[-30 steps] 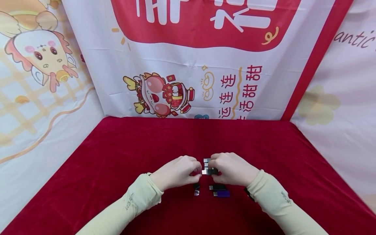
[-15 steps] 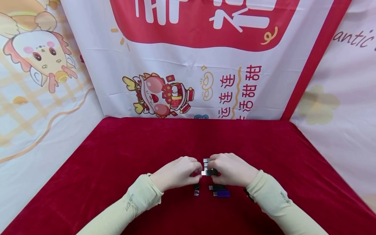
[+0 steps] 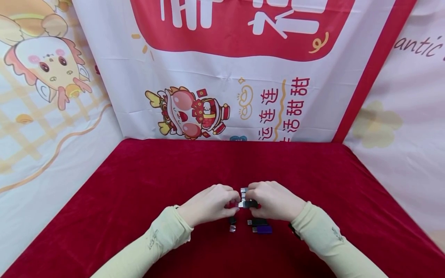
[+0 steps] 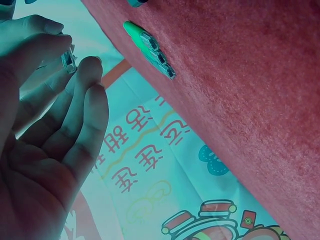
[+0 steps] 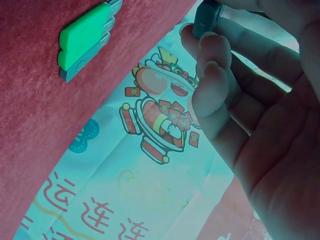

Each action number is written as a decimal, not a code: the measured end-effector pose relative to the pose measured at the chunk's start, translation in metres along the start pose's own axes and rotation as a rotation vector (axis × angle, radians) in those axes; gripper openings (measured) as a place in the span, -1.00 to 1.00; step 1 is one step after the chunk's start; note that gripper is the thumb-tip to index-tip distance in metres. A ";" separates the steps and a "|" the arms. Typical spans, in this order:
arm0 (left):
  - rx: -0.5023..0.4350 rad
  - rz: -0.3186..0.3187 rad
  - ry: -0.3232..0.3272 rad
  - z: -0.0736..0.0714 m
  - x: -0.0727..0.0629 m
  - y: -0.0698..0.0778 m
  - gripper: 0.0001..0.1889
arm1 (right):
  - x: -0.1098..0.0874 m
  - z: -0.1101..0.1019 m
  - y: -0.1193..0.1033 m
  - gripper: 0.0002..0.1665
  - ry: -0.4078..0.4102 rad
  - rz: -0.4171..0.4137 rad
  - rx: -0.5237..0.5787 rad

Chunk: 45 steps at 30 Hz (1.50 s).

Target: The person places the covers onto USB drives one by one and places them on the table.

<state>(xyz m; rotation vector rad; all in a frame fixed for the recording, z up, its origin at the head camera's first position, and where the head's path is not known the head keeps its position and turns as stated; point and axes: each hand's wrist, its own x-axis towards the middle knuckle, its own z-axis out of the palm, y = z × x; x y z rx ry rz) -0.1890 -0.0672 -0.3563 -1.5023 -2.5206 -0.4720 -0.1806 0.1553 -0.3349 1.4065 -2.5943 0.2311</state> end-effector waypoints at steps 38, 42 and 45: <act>-0.059 0.014 0.040 -0.003 0.001 0.001 -0.93 | 0.001 -0.001 0.000 -0.90 0.045 -0.034 -0.005; -0.062 0.014 0.041 -0.002 0.001 0.001 -0.93 | 0.002 0.000 0.000 -0.90 0.044 -0.030 -0.012; -0.068 0.015 0.044 -0.002 0.001 0.001 -0.94 | 0.002 0.001 0.000 -0.86 0.039 -0.027 -0.012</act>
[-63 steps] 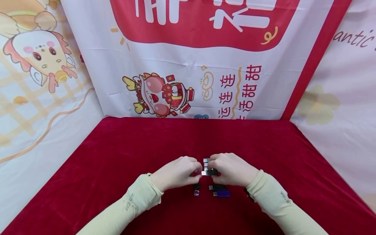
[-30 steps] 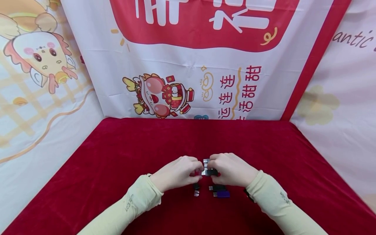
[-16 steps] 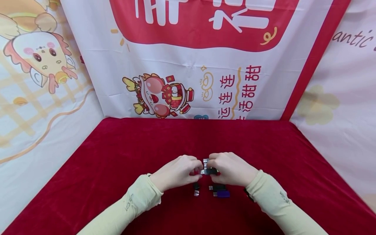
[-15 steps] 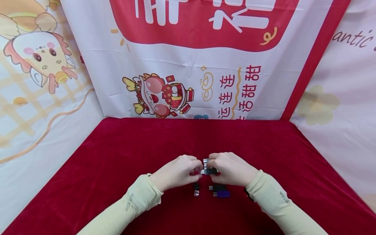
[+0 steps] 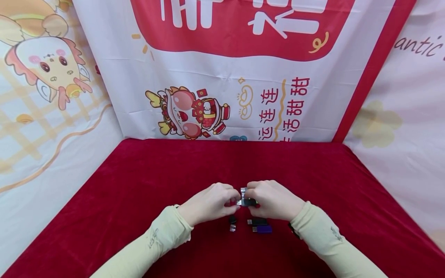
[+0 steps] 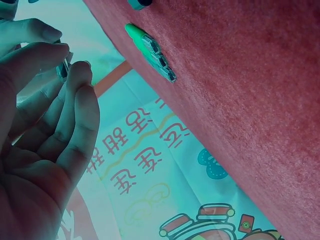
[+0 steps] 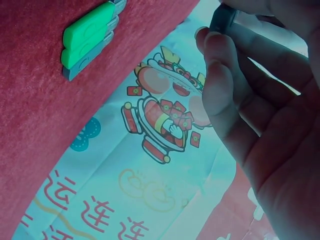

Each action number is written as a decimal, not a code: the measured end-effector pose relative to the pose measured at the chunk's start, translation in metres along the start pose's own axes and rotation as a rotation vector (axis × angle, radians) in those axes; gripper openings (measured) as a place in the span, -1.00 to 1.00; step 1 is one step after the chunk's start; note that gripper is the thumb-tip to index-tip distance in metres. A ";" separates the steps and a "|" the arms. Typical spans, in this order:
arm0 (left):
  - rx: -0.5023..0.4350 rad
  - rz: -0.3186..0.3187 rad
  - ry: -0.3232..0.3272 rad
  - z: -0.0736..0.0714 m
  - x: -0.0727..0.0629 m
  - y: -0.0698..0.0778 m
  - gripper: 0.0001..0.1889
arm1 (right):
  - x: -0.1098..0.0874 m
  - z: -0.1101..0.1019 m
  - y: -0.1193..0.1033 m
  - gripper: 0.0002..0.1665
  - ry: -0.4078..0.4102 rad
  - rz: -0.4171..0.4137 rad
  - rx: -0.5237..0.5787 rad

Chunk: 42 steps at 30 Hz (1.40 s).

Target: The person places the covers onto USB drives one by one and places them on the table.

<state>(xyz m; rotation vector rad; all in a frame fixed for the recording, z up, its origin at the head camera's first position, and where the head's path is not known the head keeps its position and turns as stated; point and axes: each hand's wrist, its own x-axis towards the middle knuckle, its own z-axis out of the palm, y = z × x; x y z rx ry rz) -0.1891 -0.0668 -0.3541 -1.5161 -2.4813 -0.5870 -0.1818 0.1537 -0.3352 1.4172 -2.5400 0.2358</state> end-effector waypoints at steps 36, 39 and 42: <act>0.098 0.037 0.084 0.001 -0.001 0.000 -0.93 | -0.002 -0.001 -0.001 -0.80 0.055 0.002 -0.048; 0.111 0.038 0.088 0.001 -0.001 0.000 -0.92 | -0.002 -0.001 -0.001 -0.80 0.065 -0.004 -0.052; 0.119 0.040 0.092 0.001 -0.001 0.000 -0.92 | -0.002 -0.001 -0.001 -0.81 0.070 -0.004 -0.057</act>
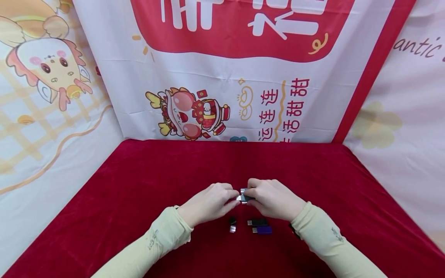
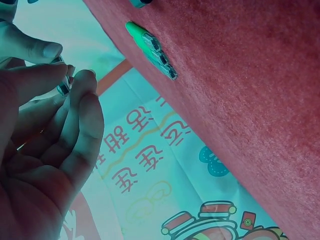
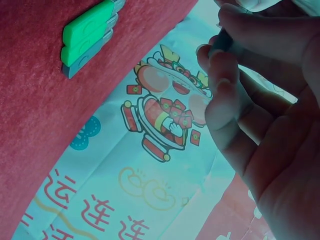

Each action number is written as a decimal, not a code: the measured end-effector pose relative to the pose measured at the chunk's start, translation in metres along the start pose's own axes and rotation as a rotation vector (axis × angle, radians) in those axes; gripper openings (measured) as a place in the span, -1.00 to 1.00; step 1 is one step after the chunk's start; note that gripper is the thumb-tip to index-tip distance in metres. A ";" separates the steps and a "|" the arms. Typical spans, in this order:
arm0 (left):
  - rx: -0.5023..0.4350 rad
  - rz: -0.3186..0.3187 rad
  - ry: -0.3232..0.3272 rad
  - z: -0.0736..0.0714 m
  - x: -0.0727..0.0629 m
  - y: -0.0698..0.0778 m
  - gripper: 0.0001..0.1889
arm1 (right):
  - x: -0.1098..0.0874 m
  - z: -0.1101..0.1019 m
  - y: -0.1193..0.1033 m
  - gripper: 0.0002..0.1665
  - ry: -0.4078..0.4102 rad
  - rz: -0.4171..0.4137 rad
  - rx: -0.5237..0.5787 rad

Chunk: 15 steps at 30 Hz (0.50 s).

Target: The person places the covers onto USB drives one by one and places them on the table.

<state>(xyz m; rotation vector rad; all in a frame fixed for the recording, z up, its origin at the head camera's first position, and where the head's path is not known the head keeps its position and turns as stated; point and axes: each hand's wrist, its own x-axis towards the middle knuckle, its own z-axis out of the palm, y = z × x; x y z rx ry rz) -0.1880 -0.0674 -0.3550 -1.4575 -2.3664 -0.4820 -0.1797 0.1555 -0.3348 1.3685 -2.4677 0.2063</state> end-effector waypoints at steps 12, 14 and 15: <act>0.029 0.011 0.022 0.001 -0.001 0.000 -0.96 | 0.000 -0.001 -0.001 -0.82 0.012 0.002 -0.040; 0.031 0.013 0.025 0.001 -0.001 0.000 -0.96 | 0.000 -0.002 -0.002 -0.82 0.014 0.003 -0.042; 0.032 0.014 0.027 0.001 -0.001 0.000 -0.96 | 0.000 -0.001 -0.002 -0.82 0.015 0.001 -0.043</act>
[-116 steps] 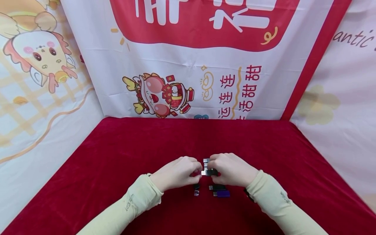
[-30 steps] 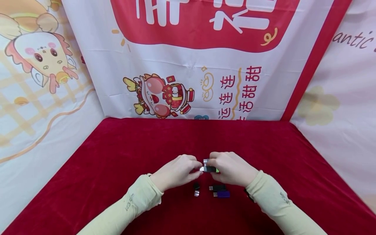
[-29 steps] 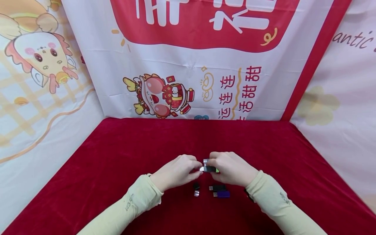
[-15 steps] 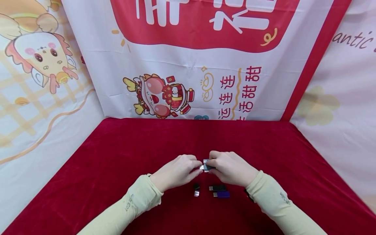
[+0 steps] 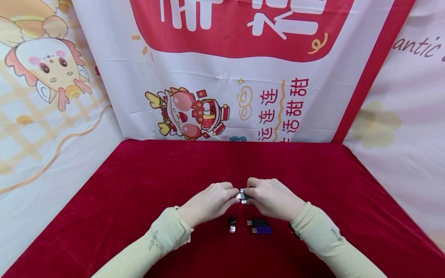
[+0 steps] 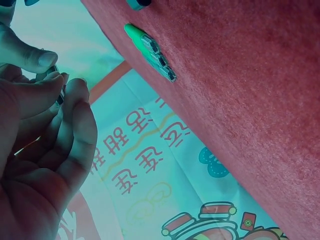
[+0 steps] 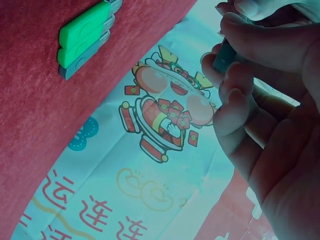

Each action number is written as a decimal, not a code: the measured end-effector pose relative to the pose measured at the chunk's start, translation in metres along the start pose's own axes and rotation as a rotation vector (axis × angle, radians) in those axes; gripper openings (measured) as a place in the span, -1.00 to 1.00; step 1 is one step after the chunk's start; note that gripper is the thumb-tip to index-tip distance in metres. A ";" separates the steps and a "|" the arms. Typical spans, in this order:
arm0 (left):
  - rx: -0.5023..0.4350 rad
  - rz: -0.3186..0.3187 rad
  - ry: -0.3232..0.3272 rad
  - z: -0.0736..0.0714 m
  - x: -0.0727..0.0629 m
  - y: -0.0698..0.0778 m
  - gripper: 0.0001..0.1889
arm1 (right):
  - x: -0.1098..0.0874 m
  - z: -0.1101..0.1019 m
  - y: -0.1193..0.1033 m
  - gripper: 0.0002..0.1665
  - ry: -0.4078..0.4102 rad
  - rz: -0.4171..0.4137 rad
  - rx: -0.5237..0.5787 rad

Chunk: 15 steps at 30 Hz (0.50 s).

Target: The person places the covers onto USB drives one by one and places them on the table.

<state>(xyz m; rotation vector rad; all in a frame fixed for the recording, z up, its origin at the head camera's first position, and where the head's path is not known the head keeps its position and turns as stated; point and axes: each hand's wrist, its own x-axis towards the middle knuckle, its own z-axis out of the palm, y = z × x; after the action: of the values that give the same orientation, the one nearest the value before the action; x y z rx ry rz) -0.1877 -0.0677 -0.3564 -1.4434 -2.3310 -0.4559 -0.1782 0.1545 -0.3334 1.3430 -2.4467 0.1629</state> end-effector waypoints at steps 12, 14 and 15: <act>0.007 0.030 0.013 0.002 0.000 0.000 -0.89 | 0.001 0.002 -0.002 -0.85 0.023 -0.016 -0.016; 0.009 0.029 0.013 0.003 0.000 0.000 -0.89 | 0.001 0.003 -0.002 -0.85 0.025 -0.016 -0.015; 0.010 0.030 0.012 0.003 0.000 0.000 -0.88 | 0.001 0.003 -0.002 -0.85 0.025 -0.016 -0.013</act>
<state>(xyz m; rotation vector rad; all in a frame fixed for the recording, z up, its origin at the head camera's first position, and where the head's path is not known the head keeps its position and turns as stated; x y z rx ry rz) -0.1881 -0.0664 -0.3592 -1.4644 -2.2963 -0.4426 -0.1776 0.1517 -0.3360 1.3468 -2.4118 0.1588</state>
